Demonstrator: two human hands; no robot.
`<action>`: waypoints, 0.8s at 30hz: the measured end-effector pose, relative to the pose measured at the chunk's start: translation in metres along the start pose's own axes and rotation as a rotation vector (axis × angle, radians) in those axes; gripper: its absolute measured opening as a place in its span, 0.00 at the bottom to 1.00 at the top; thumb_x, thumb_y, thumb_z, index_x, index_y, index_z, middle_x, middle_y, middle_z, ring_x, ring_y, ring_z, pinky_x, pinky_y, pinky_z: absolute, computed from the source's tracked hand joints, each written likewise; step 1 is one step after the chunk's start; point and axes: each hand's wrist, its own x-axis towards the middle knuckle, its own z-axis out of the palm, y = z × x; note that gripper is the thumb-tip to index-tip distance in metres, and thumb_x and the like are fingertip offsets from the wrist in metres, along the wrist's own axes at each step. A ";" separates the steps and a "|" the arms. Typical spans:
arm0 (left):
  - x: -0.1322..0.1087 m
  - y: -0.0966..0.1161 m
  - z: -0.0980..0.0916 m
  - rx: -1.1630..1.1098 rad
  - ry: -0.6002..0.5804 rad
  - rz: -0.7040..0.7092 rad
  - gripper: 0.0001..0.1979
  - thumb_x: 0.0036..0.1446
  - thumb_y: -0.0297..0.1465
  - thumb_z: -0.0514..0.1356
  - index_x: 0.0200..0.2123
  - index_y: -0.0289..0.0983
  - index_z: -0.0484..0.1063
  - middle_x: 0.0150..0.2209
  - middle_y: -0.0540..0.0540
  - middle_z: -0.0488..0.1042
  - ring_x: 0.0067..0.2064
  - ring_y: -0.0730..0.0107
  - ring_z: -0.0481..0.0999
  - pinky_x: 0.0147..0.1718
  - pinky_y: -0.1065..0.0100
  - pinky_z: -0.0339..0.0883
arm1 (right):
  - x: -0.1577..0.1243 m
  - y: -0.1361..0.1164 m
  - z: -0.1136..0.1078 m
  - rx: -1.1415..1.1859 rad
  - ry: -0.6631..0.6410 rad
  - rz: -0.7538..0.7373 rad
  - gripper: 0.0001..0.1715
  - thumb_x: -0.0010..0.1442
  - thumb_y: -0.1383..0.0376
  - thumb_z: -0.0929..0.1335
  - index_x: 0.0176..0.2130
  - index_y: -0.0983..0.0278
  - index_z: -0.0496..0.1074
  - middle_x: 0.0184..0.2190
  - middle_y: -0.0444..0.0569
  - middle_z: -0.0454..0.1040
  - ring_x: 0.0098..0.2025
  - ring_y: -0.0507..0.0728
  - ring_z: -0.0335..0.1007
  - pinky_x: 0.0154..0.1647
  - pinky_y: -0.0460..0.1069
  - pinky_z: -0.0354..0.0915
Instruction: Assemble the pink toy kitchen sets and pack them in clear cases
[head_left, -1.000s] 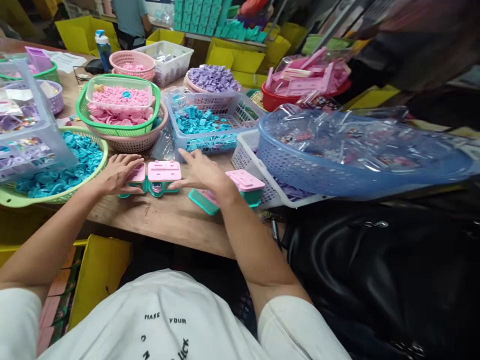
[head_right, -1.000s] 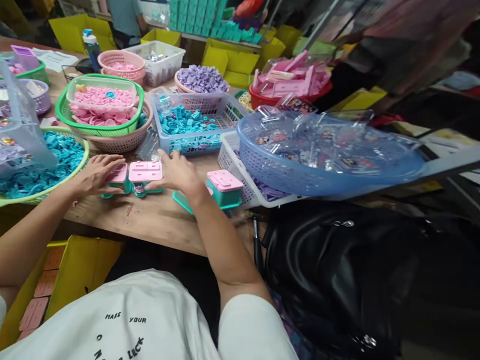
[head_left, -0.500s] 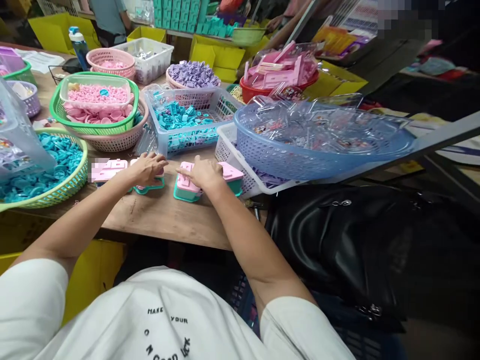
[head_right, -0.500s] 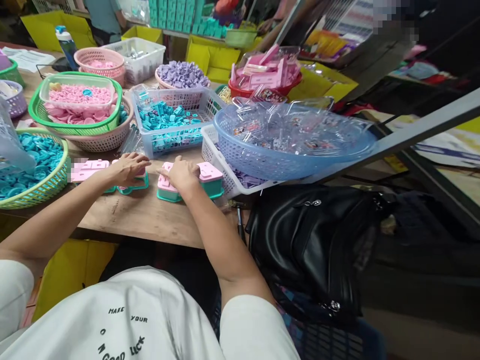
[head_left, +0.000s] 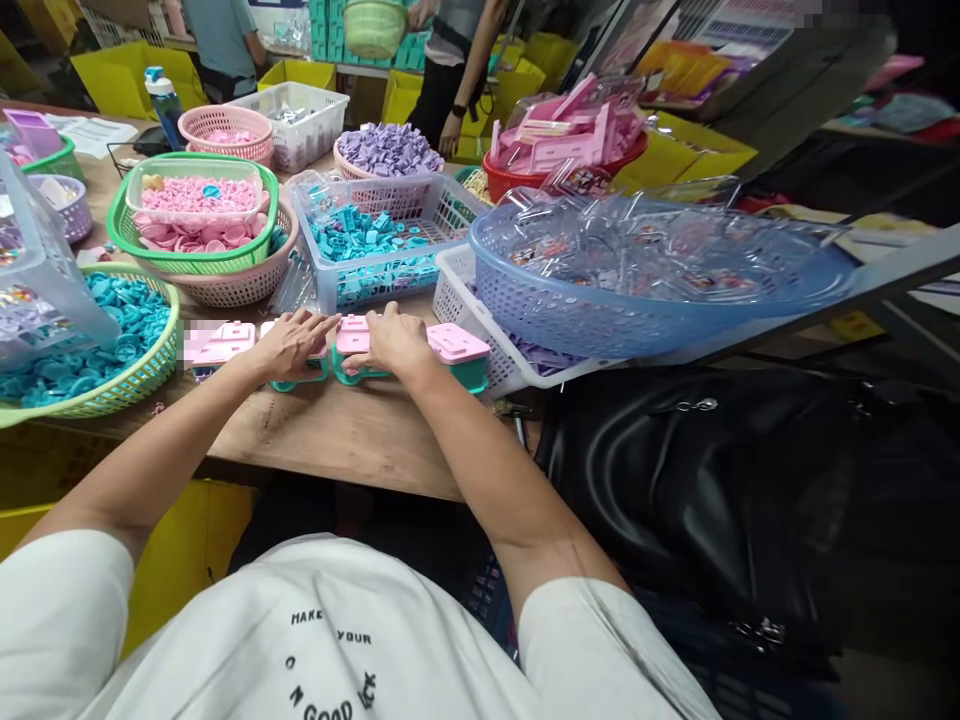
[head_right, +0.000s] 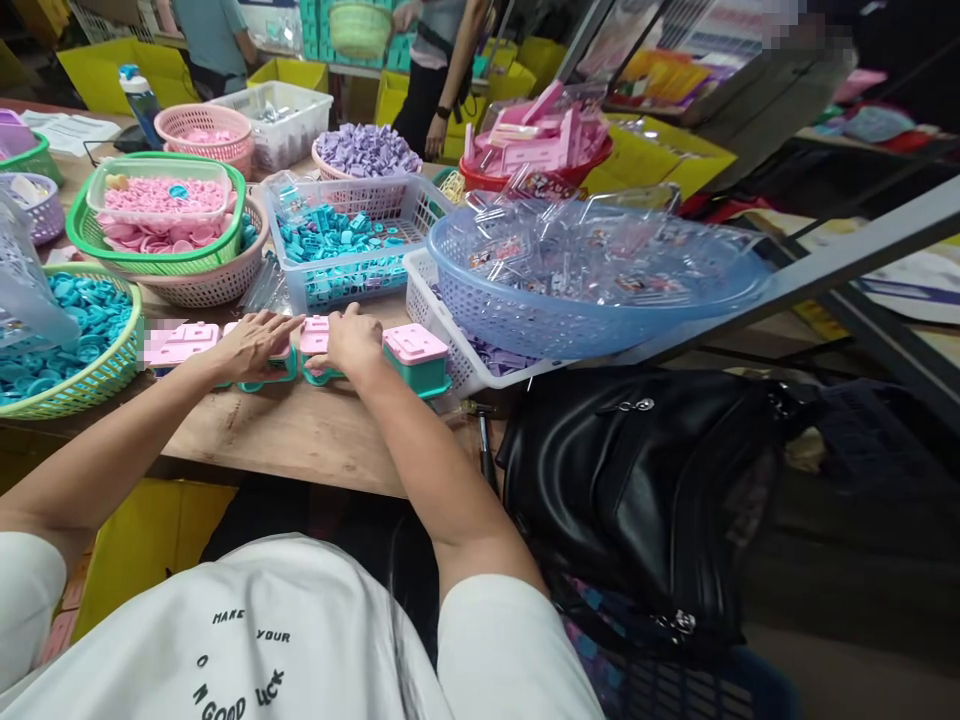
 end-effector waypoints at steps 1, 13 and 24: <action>-0.001 -0.001 0.001 -0.003 0.009 0.004 0.47 0.58 0.47 0.60 0.72 0.31 0.45 0.63 0.29 0.63 0.58 0.42 0.64 0.52 0.53 0.60 | 0.000 -0.004 0.000 0.008 0.003 -0.025 0.51 0.56 0.37 0.70 0.61 0.71 0.65 0.59 0.72 0.64 0.54 0.70 0.72 0.51 0.58 0.68; 0.030 0.019 -0.016 -0.118 0.118 0.010 0.50 0.58 0.57 0.57 0.71 0.30 0.48 0.66 0.28 0.59 0.61 0.42 0.63 0.58 0.52 0.55 | -0.036 0.089 -0.019 -0.040 0.087 0.189 0.50 0.57 0.37 0.69 0.63 0.69 0.66 0.58 0.71 0.64 0.59 0.76 0.61 0.53 0.64 0.64; 0.073 0.052 0.004 -0.048 0.047 0.118 0.34 0.58 0.46 0.60 0.63 0.37 0.63 0.63 0.35 0.65 0.58 0.46 0.66 0.51 0.53 0.58 | -0.058 0.079 0.003 -0.116 0.019 0.108 0.34 0.60 0.53 0.73 0.61 0.62 0.67 0.61 0.64 0.62 0.63 0.72 0.59 0.55 0.59 0.63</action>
